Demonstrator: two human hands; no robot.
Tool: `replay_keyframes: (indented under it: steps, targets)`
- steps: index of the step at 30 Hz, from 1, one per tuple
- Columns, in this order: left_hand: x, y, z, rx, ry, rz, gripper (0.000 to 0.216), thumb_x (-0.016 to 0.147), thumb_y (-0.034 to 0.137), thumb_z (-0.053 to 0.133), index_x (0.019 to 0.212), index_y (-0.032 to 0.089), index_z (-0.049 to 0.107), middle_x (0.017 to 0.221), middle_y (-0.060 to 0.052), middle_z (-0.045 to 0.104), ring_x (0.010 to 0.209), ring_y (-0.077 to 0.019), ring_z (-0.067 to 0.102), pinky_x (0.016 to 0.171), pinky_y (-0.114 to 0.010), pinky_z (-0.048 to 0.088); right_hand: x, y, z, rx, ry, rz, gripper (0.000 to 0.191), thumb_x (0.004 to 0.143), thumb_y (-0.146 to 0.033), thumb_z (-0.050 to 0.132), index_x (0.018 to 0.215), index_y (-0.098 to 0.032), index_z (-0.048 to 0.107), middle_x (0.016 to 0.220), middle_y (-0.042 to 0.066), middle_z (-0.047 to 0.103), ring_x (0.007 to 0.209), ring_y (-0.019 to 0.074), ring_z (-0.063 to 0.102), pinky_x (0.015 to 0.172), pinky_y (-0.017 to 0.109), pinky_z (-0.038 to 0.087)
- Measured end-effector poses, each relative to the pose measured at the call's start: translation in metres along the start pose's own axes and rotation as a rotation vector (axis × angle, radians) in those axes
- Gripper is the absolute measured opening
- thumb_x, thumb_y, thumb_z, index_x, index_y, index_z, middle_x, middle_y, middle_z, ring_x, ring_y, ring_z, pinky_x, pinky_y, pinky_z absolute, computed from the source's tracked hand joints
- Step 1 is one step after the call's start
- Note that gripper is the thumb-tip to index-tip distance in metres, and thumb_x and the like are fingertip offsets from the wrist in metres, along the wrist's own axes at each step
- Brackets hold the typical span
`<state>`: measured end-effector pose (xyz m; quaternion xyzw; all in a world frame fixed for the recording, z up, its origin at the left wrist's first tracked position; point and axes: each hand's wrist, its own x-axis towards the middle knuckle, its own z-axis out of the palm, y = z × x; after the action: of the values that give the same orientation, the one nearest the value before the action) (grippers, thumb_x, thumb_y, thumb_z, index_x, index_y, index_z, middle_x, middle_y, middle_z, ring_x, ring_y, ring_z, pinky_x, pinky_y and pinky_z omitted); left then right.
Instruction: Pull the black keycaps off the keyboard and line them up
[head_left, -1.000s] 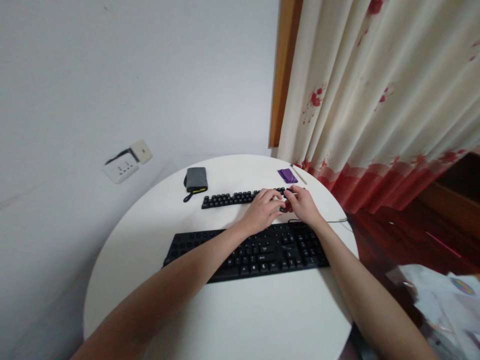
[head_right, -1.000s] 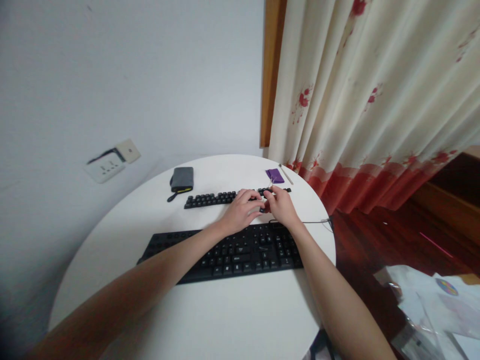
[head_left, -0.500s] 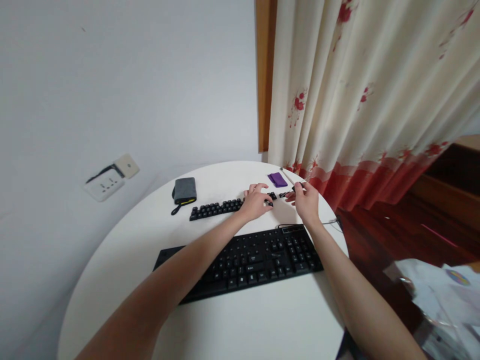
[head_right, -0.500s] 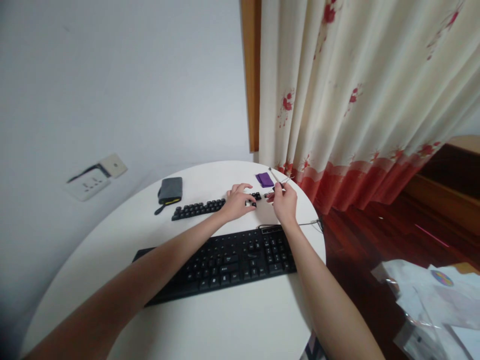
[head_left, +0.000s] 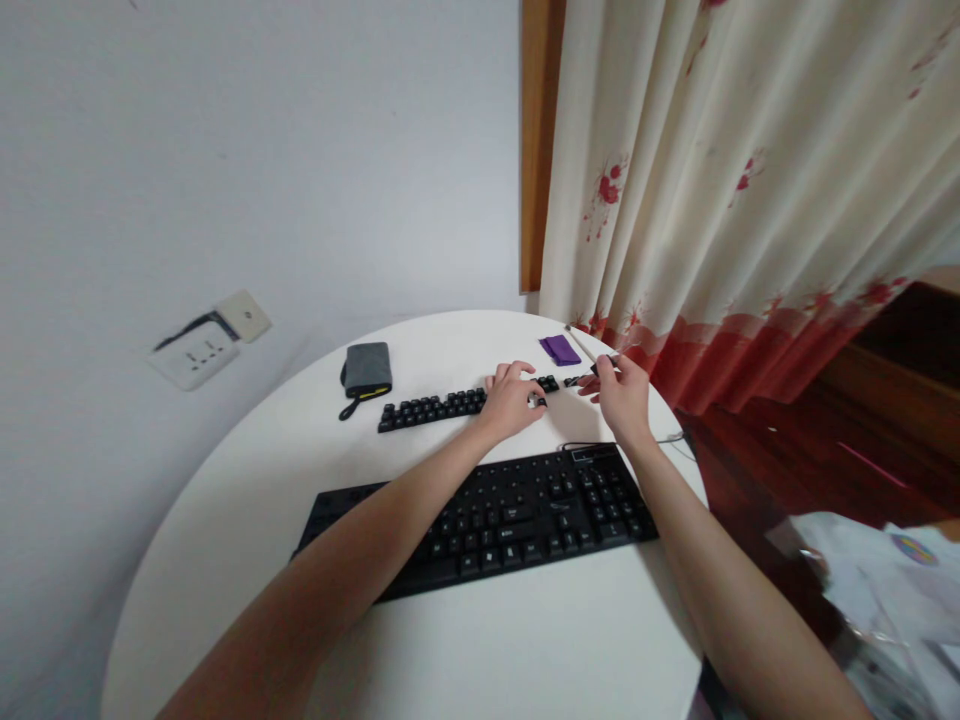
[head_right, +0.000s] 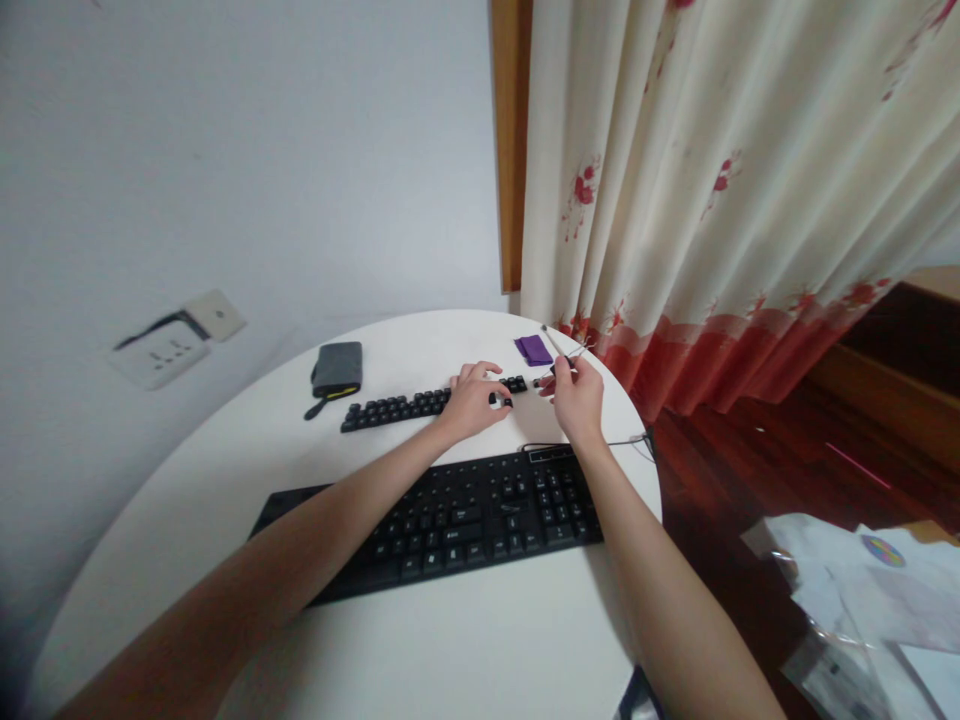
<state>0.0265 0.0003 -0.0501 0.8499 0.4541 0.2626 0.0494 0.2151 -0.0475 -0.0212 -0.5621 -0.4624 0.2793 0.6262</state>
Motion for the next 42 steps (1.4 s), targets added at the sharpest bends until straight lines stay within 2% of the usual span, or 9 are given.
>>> replay_keyframes:
  steps: [8,18,23,32,35,37,40,42]
  targets:
    - [0.002,0.0,0.002,0.037,0.02,-0.01,0.011,0.078,0.028,0.077,0.089,0.026,0.078,0.133,-0.007,0.055,0.125,-0.0327,0.041,0.096,-0.049,0.037,-0.001,-0.001,0.001,0.014,-0.01,-0.001,0.038,0.089,-0.057,0.054,0.085,-0.019,0.056,0.068,0.007,0.073,0.052,0.0176,0.068,0.044,0.023,0.047]
    - [0.001,0.004,-0.001,0.043,0.074,-0.034,0.043,0.073,0.027,0.08,0.114,0.027,0.066,0.128,-0.008,0.056,0.12,-0.0315,0.044,0.095,-0.046,0.037,0.0,0.0,0.001,0.022,-0.021,-0.002,0.033,0.09,-0.052,0.054,0.084,-0.019,0.056,0.069,0.007,0.073,0.052,0.0174,0.068,0.044,0.023,0.047]
    - [0.002,0.004,0.001,0.051,0.067,-0.054,0.046,0.075,0.027,0.079,0.118,0.027,0.064,0.129,-0.009,0.055,0.121,-0.0322,0.043,0.096,-0.047,0.036,-0.002,-0.004,0.002,0.044,-0.033,0.009,0.029,0.09,-0.047,0.056,0.085,-0.019,0.057,0.065,0.006,0.072,0.05,0.0168,0.067,0.044,0.023,0.046]
    - [0.001,0.005,0.0,0.079,0.057,-0.077,0.048,0.075,0.029,0.079,0.12,0.028,0.063,0.129,-0.007,0.055,0.121,-0.0305,0.044,0.095,-0.044,0.036,-0.003,-0.006,0.003,0.053,-0.081,-0.01,0.034,0.088,-0.052,0.059,0.081,-0.019,0.057,0.063,0.005,0.07,0.049,0.0152,0.065,0.044,0.023,0.045]
    - [0.001,0.006,-0.002,0.069,0.072,-0.077,0.046,0.075,0.031,0.079,0.119,0.028,0.064,0.128,-0.007,0.057,0.12,-0.0307,0.044,0.094,-0.044,0.037,-0.004,-0.009,0.0,0.045,-0.181,-0.076,0.037,0.088,-0.053,0.06,0.075,-0.018,0.058,0.063,0.005,0.069,0.051,0.0144,0.063,0.047,0.023,0.045]
    - [0.001,0.006,-0.003,0.052,0.096,-0.08,0.037,0.079,0.03,0.075,0.115,0.027,0.066,0.126,-0.007,0.058,0.12,-0.0302,0.045,0.093,-0.044,0.037,-0.006,-0.013,-0.004,0.01,-0.303,-0.149,0.038,0.088,-0.052,0.062,0.073,-0.018,0.061,0.062,0.003,0.066,0.053,0.0132,0.059,0.05,0.024,0.044]
    - [0.001,0.005,-0.004,0.013,0.135,-0.086,0.022,0.087,0.022,0.063,0.108,0.026,0.066,0.12,-0.006,0.061,0.116,-0.0281,0.048,0.09,-0.043,0.038,-0.012,-0.021,-0.011,-0.073,-0.582,-0.215,0.037,0.088,-0.051,0.065,0.073,-0.017,0.065,0.063,0.002,0.064,0.056,0.0128,0.055,0.055,0.025,0.044]
    - [0.002,0.004,-0.004,-0.012,0.156,-0.089,0.022,0.088,0.016,0.058,0.106,0.025,0.066,0.118,-0.006,0.063,0.114,-0.0271,0.049,0.088,-0.042,0.039,-0.018,-0.027,-0.016,-0.12,-0.8,-0.197,0.038,0.089,-0.051,0.065,0.074,-0.016,0.067,0.066,0.002,0.064,0.059,0.0135,0.056,0.058,0.026,0.045]
